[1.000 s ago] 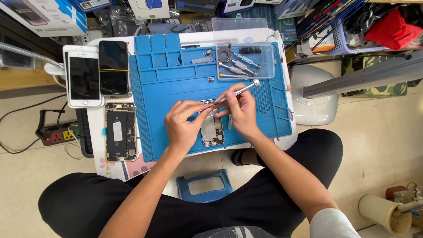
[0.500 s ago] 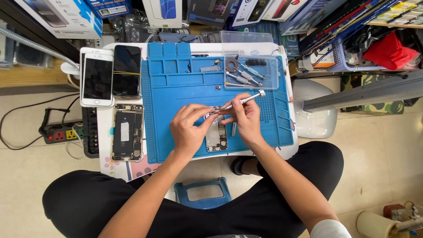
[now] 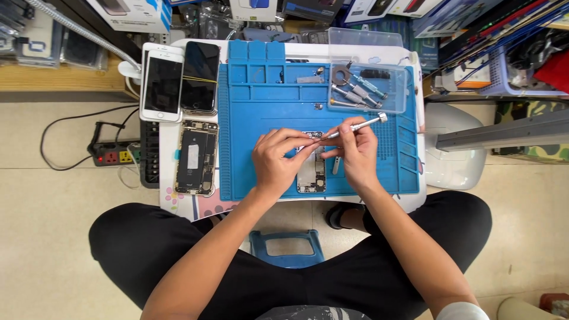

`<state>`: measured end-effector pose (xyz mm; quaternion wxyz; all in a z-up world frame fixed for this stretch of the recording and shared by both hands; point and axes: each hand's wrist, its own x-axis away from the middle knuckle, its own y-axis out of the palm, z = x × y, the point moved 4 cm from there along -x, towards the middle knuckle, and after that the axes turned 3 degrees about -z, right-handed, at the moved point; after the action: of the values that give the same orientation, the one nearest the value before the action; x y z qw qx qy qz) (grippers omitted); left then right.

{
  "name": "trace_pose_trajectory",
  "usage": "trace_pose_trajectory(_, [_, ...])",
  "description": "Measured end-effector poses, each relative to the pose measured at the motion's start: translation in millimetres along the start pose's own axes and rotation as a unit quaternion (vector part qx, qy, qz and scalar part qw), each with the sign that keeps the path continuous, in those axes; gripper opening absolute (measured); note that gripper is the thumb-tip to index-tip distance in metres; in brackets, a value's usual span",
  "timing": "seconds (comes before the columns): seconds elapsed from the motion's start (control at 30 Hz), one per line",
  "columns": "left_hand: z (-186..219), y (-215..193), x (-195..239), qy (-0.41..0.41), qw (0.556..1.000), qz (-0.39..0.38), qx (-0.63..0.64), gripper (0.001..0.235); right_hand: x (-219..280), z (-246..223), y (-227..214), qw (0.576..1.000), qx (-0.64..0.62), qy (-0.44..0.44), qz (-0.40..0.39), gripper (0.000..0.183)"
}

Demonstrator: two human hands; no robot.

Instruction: The person repairs a disassembled smartphone on a blue work mat. They use tweezers to remove and place small components and a screwdriver to tighten screws on the device's internal frame.

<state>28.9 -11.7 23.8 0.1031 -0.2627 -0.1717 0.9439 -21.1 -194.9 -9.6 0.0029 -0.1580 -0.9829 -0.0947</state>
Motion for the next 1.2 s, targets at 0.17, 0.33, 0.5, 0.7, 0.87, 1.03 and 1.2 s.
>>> trace_pose_trajectory(0.17, [0.1,2.6,-1.6,0.01,1.0,0.007,-0.005,0.014,-1.3,-2.0,-0.7,1.0,-0.005,-0.004,0.005,0.017])
trace_pose_trajectory(0.33, [-2.4,5.9,-1.3,0.019,1.0,-0.003,-0.019,0.013,-2.5,1.1,-3.1,1.0,-0.004,-0.009,0.013,0.016])
trace_pose_trajectory(0.5, [-6.6,15.3,-1.5,-0.059,0.992,-0.052,0.099,0.013,-3.7,3.0,-8.7,1.0,0.002,-0.006,0.021,0.018])
trace_pose_trajectory(0.7, [-6.4,18.9,2.8,-0.12,0.975,-0.079,0.168,0.012,-3.4,-7.7,-7.6,1.0,-0.01,-0.014,0.017,0.017])
trace_pose_trajectory(0.87, [-5.9,18.0,1.7,-0.149,0.969,-0.087,0.175,0.011,-3.1,-11.2,-3.3,1.0,-0.014,-0.011,0.02,0.017])
trace_pose_trajectory(1.03, [-16.6,23.3,3.4,-0.162,0.961,-0.092,0.204,0.012,-3.3,-8.7,-5.1,0.999,-0.024,-0.007,0.02,0.018])
trace_pose_trajectory(1.2, [-37.6,30.3,8.9,-0.196,0.936,-0.097,0.276,0.017,-3.4,-15.2,2.0,1.0,-0.017,0.006,0.015,0.019])
